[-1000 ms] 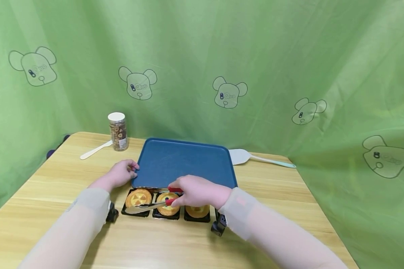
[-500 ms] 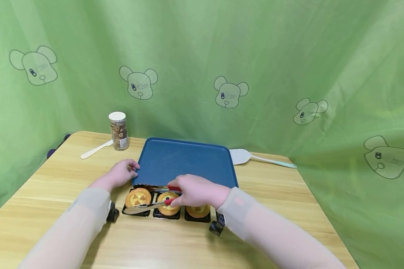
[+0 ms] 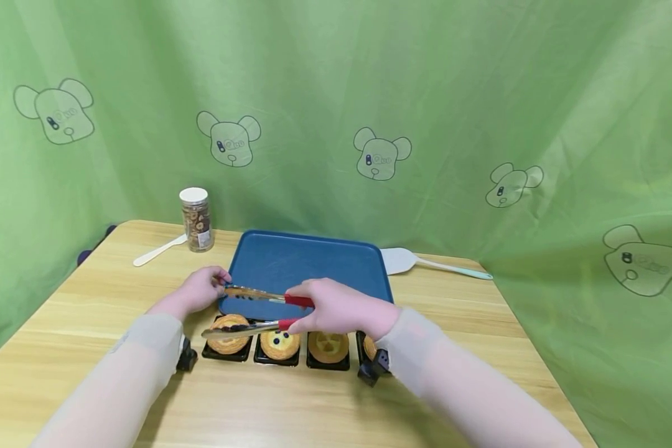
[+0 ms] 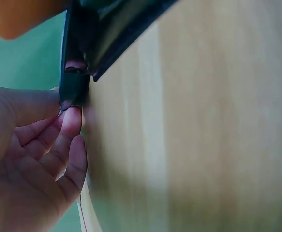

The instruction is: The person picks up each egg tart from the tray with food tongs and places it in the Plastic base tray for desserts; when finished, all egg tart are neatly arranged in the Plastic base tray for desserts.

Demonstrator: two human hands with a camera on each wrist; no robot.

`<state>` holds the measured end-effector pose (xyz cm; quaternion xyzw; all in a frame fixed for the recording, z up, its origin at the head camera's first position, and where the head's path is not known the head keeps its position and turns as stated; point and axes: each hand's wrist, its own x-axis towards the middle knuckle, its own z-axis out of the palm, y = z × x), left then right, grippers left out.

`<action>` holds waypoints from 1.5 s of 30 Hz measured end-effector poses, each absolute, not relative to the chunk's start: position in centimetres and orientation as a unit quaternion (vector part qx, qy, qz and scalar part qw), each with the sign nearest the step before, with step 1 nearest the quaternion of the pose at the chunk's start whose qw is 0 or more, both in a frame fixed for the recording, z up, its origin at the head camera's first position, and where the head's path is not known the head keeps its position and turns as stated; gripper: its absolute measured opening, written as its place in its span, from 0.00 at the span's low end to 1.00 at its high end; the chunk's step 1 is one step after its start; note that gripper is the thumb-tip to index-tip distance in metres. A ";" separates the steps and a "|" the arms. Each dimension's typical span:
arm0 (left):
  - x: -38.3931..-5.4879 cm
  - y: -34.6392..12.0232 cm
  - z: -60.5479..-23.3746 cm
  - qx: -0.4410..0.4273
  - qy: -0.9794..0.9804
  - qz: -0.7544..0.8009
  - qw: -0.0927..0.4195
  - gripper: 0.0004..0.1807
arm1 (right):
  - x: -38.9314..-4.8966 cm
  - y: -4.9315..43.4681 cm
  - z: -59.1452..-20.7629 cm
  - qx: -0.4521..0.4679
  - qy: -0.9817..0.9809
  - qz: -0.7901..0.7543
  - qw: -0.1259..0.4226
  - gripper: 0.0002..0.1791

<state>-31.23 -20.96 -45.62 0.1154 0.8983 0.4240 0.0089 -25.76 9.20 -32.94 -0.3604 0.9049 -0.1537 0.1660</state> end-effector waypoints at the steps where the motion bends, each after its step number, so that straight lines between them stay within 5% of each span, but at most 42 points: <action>1: -31.2 -20.9 -45.6 0.114 0.898 0.426 0.011 0.10 | -25.8 9.5 -32.6 -0.358 0.904 -0.168 0.163 0.38; 9: -31.1 -20.8 -45.5 0.114 0.898 0.424 0.011 0.10 | -27.2 14.6 -30.5 -0.301 0.905 -0.297 0.052 0.36; 19: -31.1 -20.9 -45.7 0.110 0.899 0.424 0.014 0.10 | -29.5 27.7 -30.9 -0.137 0.937 -0.317 -0.055 0.38; 30: -31.1 -20.8 -45.6 0.112 0.898 0.425 0.016 0.10 | -29.0 37.9 -37.0 -0.037 0.958 -0.282 -0.023 0.42; 45: -31.2 -21.0 -45.7 0.102 0.898 0.427 0.021 0.11 | -28.3 40.0 -42.3 -0.035 0.965 -0.259 0.020 0.39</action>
